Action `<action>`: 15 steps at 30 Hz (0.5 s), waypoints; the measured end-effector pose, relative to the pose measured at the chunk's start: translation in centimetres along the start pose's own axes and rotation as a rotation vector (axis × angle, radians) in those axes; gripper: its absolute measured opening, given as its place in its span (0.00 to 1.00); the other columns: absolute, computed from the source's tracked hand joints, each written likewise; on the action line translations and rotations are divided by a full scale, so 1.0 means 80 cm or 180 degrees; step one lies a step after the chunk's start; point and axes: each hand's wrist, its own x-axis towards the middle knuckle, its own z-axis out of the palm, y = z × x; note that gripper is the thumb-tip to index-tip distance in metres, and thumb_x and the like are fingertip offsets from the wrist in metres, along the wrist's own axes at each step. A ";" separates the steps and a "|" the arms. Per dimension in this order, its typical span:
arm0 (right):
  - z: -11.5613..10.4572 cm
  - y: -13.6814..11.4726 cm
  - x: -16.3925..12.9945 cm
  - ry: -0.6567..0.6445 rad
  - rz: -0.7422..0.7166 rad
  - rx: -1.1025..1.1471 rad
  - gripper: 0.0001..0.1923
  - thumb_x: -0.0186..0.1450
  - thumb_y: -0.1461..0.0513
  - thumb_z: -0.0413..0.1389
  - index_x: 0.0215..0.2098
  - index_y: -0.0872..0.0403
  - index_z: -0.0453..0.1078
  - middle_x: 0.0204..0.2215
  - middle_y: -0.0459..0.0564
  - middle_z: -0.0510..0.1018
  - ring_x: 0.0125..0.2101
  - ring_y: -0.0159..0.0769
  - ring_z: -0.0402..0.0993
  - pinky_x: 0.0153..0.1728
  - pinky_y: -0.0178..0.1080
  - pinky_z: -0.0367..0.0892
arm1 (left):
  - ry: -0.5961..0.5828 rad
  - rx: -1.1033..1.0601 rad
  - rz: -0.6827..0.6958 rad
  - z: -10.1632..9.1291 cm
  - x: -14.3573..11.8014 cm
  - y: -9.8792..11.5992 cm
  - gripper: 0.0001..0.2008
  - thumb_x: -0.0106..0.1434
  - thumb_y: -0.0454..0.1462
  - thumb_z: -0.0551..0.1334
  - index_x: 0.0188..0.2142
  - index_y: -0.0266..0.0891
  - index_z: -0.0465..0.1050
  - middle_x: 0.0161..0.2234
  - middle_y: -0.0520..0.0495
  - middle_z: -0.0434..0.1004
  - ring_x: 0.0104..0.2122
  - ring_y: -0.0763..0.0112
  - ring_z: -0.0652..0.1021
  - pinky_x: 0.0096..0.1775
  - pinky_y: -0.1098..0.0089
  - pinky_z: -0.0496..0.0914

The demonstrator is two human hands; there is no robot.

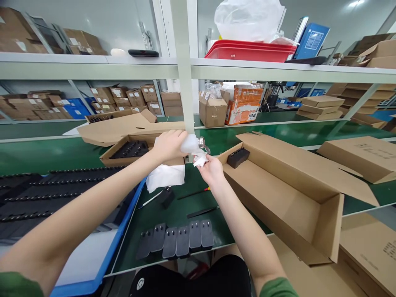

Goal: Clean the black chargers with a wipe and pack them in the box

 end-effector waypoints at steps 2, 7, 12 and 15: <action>0.003 -0.002 0.001 0.0014 -0.0029 0.0114 0.19 0.71 0.55 0.57 0.56 0.55 0.68 0.52 0.54 0.75 0.47 0.40 0.76 0.47 0.48 0.75 | 0.0028 0.0154 0.0075 -0.005 -0.001 -0.003 0.24 0.56 0.39 0.71 0.50 0.37 0.69 0.48 0.36 0.76 0.50 0.47 0.75 0.45 0.59 0.67; 0.013 -0.004 0.003 0.0049 -0.0018 0.0298 0.19 0.71 0.55 0.57 0.56 0.55 0.68 0.52 0.54 0.74 0.48 0.40 0.76 0.47 0.48 0.75 | 0.0124 0.0390 0.0160 -0.017 -0.001 -0.004 0.23 0.56 0.37 0.69 0.50 0.35 0.69 0.45 0.36 0.77 0.48 0.47 0.75 0.42 0.60 0.66; 0.022 -0.003 0.002 0.0070 0.0034 0.0370 0.19 0.71 0.55 0.57 0.56 0.55 0.68 0.53 0.54 0.74 0.48 0.41 0.75 0.48 0.49 0.75 | 0.0207 0.0552 0.0227 -0.026 0.001 -0.004 0.23 0.57 0.35 0.67 0.51 0.34 0.68 0.45 0.34 0.77 0.47 0.47 0.75 0.42 0.59 0.66; 0.025 -0.002 0.004 0.0078 0.0040 0.0399 0.19 0.71 0.55 0.57 0.56 0.55 0.68 0.53 0.54 0.74 0.48 0.41 0.75 0.48 0.48 0.75 | 0.0234 0.0611 0.0252 -0.030 0.001 -0.006 0.24 0.55 0.33 0.68 0.51 0.34 0.68 0.46 0.34 0.77 0.47 0.47 0.75 0.43 0.58 0.65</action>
